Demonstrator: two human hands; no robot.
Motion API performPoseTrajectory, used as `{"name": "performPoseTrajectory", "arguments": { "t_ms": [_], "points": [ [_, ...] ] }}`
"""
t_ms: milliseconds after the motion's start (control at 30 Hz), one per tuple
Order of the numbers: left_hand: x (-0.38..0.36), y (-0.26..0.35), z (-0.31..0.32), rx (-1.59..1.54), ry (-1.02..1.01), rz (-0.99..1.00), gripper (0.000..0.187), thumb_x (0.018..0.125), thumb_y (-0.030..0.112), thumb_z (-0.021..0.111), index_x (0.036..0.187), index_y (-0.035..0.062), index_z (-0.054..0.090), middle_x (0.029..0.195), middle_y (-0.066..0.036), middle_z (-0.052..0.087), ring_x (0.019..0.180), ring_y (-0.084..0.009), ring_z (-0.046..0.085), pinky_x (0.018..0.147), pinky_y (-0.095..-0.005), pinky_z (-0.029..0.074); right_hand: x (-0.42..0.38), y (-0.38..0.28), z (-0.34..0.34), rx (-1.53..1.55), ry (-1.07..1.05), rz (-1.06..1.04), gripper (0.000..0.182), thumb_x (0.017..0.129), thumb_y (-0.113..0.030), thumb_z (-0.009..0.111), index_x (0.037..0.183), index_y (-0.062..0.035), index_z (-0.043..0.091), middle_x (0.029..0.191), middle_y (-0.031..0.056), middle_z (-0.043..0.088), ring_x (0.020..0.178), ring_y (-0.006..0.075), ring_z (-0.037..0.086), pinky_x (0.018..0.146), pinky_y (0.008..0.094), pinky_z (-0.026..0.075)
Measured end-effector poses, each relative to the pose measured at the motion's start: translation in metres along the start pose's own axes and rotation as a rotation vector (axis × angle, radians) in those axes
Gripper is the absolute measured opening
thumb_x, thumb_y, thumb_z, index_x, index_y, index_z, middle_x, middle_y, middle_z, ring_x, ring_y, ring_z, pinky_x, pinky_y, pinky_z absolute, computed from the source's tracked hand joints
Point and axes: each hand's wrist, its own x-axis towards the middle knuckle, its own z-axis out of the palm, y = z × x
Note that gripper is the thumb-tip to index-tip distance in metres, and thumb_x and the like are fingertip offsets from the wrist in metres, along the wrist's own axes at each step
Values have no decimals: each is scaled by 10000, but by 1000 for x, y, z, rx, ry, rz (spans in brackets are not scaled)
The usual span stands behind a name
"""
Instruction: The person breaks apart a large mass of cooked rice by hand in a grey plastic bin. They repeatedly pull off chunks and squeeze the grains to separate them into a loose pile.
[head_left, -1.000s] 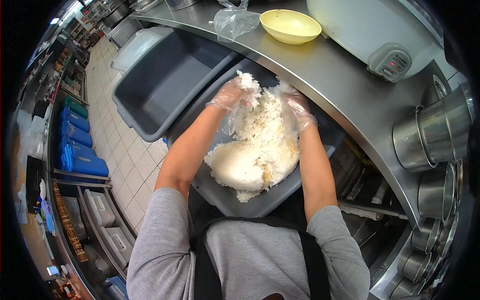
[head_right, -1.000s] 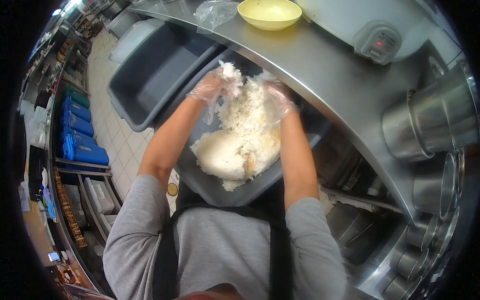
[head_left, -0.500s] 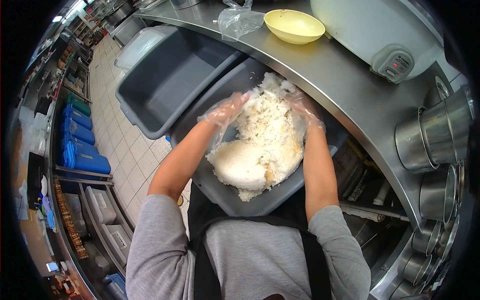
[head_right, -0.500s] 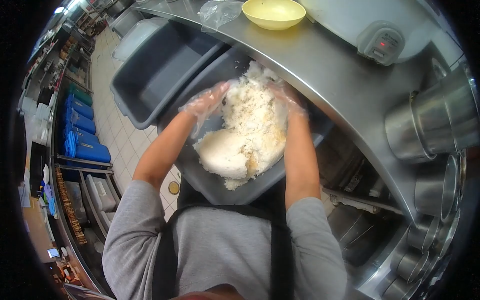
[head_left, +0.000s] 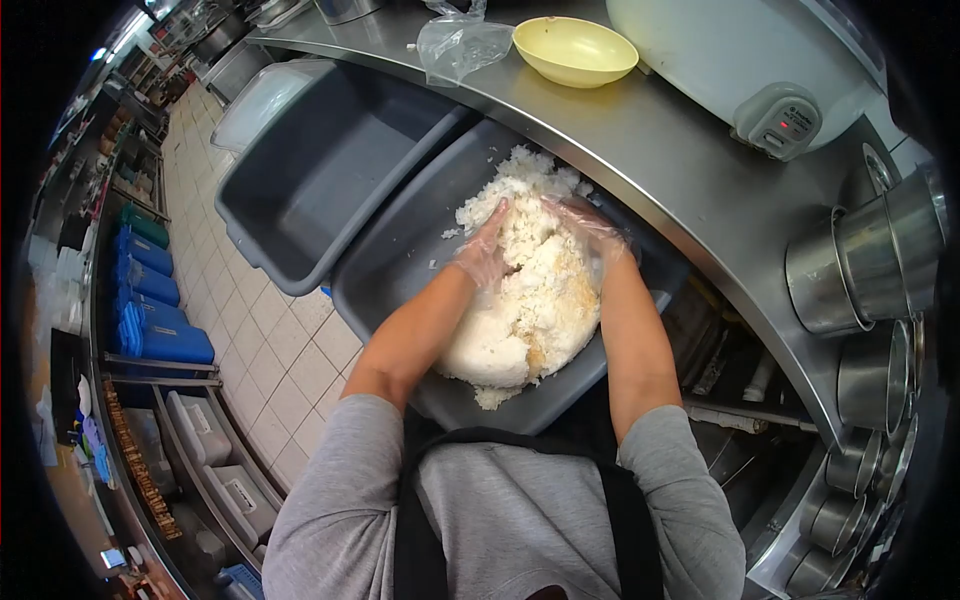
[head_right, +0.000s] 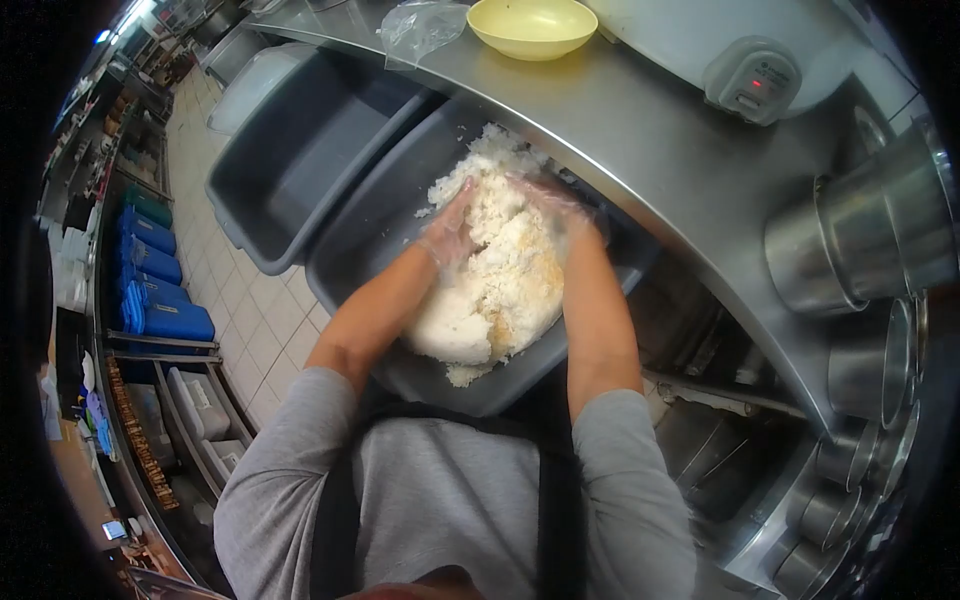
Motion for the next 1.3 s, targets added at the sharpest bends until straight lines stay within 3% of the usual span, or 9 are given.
{"name": "performPoseTrajectory", "arguments": {
  "t_ms": [300, 367, 600, 700, 800, 900, 967, 1133, 1300],
  "points": [
    [14, 41, 37, 224, 218, 50, 912, 745, 670, 598, 1435, 160, 289, 1441, -134, 349, 1310, -341, 339, 1050, -595, 207, -6, -44, 28, 114, 22, -108, 562, 834, -239, 656, 1284, 35, 462, 1193, 119, 571, 1001, 179, 579, 830, 277, 497],
    [5, 48, 42, 315, 178, 39, 885, 733, 656, 621, 1423, 186, 329, 1468, -140, 299, 1322, -361, 311, 1052, -613, 165, 4, -48, 24, -391, -115, 174, 553, 810, -264, 680, 1234, 45, 506, 1142, 135, 593, 974, 169, 578, 774, 274, 513],
    [20, 49, 27, 354, -59, 336, 441, 756, 154, 701, 1135, -40, 587, 1080, -120, 650, 972, -212, 606, 937, -315, 407, 7, -39, 28, -297, 467, 2, 787, 672, -331, 747, 1277, 67, 440, 1298, 244, 472, 1182, 324, 471, 974, 324, 394],
    [23, 65, 26, 542, -30, 313, 389, 809, 207, 615, 1160, 39, 625, 1181, -163, 603, 1133, -252, 536, 987, -329, 384, 10, -37, 19, -166, 511, -91, 673, 680, -331, 727, 1207, 31, 517, 1220, 219, 537, 1105, 294, 518, 938, 335, 417],
    [27, 80, 22, 560, 62, 511, 309, 755, 185, 700, 968, -37, 670, 933, -99, 679, 825, -170, 614, 760, -298, 471, 26, -24, -6, -539, 373, 144, 516, 732, -367, 699, 1078, 2, 599, 1087, 177, 608, 1008, 266, 554, 889, 362, 436],
    [17, 96, 28, 720, 242, 464, 380, 769, 240, 694, 1018, -43, 655, 975, -110, 667, 880, -182, 596, 791, -308, 452, 73, 47, -25, -575, 776, -268, 390, 895, -350, 497, 1046, -5, 599, 1069, 142, 617, 991, 261, 556, 885, 365, 437],
    [21, 101, 24, 676, 383, 367, 485, 780, 308, 686, 1102, -48, 612, 1072, -131, 632, 975, -194, 569, 850, -323, 432, -3, -34, -1, -732, 819, -302, 368, 893, -275, 519, 1160, -26, 567, 1128, 186, 589, 1061, 286, 552, 970, 360, 415],
    [29, 111, -2, 726, 48, 246, 639, 750, 366, 726, 1238, -2, 539, 1199, -162, 574, 1063, -258, 549, 932, -331, 400, -1, -20, -19, -964, 650, -131, 356, 916, -312, 459, 1094, -31, 588, 1050, 127, 606, 976, 262, 570, 908, 367, 443],
    [35, 112, 4, 1451, 313, 564, 574, 752, 351, 728, 1168, -9, 564, 1164, -203, 593, 1098, -303, 559, 937, -361, 407, 1, -16, -17, -1001, 728, -242, 360, 919, -325, 440, 1046, -31, 603, 987, 104, 622, 909, 263, 585, 847, 379, 464]
  ]
}}
